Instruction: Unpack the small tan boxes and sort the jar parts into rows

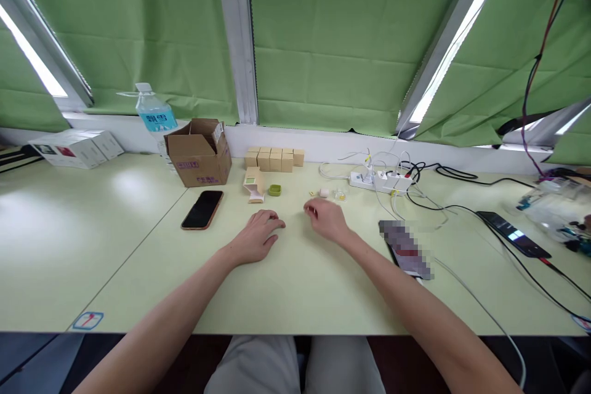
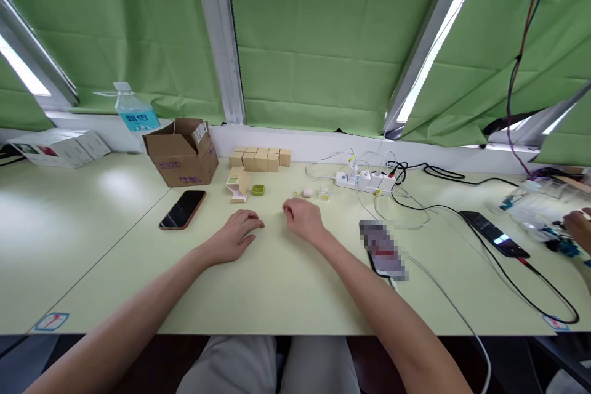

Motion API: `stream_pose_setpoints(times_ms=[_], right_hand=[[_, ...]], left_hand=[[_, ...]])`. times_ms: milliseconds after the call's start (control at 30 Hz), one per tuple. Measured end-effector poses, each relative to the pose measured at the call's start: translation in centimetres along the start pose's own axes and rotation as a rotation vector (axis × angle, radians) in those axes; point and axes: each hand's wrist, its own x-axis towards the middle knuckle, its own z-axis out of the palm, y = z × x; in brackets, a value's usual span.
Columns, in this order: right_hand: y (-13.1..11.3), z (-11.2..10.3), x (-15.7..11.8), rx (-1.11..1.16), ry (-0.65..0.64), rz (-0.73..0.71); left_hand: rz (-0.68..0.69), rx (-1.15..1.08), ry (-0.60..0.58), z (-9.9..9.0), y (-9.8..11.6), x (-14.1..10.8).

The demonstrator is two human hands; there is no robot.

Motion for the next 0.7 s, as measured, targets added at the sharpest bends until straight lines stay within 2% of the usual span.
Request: stream_pose_setpoints(times_ms=[100,167,300,433,567,700], right_hand=[[1.0,-0.9,7.2,-0.123,0.073,0.057],[1.7,-0.9,11.6,-0.22,0.065,0.093],[3.1,0.5,17.8,-0.279,0.021,0.146],[4.4,2.3,20.9,-0.312,-0.049,0.169],[5.7,3.2,22.3,-0.313,-0.092,0.177],[6.3,3.4,23.1,-0.326,-0.04,0.128]], left_hand=[[-0.004,-0.004,-0.014,-0.1,-0.1,0.1],[-0.004,-0.003,-0.026,-0.2,-0.2,0.2],[0.002,0.001,-0.036,-0.4,-0.3,0.5],[0.005,0.005,-0.034,-0.5,-0.1,1.0],[-0.007,-0.002,-0.043,-0.5,0.1,1.5],[-0.013,0.001,-0.056,-0.5,0.1,1.6]])
